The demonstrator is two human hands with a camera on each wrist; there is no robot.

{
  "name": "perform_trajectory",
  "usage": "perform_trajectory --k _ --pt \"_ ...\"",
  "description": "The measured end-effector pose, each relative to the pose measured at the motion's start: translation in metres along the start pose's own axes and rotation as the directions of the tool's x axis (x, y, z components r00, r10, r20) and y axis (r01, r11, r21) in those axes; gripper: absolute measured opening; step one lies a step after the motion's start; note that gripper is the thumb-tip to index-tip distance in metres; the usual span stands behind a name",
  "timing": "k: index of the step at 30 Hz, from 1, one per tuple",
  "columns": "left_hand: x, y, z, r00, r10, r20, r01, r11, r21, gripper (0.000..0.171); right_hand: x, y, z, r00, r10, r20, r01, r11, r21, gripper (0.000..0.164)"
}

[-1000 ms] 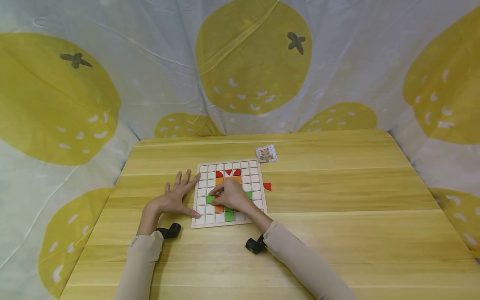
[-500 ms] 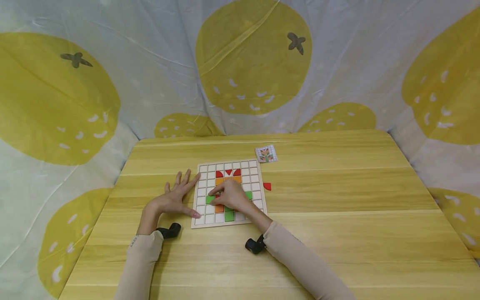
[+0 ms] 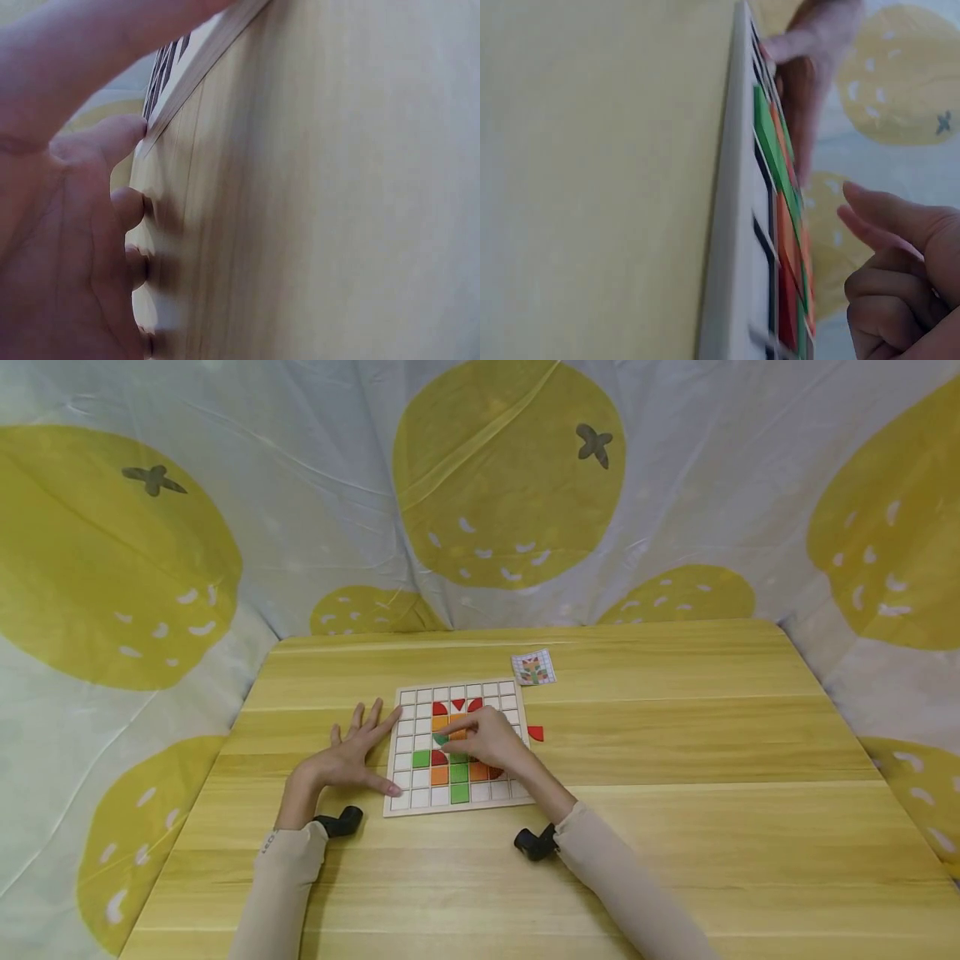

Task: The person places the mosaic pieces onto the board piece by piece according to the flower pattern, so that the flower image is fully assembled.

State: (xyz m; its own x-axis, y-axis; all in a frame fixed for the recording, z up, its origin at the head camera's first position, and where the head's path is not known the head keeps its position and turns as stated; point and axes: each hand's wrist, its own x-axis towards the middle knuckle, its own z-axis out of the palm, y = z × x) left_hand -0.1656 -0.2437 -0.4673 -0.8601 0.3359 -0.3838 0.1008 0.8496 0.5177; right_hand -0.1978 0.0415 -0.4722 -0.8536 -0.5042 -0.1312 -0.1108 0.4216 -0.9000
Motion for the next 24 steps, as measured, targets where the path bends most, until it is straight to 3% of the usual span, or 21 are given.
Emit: perform_trajectory --k 13,18,24 --pt "-0.001 0.001 0.0 1.0 0.006 -0.008 -0.006 1.0 -0.004 0.136 -0.038 0.037 -0.096 0.988 0.104 -0.114 -0.103 0.995 0.02 0.029" --pt "-0.002 0.001 0.0 1.0 0.004 -0.005 -0.004 1.0 -0.004 0.136 -0.046 0.054 -0.113 0.989 0.122 -0.077 -0.122 0.992 0.004 0.033" --pt "-0.002 0.0 0.0 1.0 0.002 -0.006 -0.002 1.0 -0.006 0.136 -0.045 0.066 -0.113 0.985 0.17 -0.041 -0.171 0.985 -0.033 0.038"
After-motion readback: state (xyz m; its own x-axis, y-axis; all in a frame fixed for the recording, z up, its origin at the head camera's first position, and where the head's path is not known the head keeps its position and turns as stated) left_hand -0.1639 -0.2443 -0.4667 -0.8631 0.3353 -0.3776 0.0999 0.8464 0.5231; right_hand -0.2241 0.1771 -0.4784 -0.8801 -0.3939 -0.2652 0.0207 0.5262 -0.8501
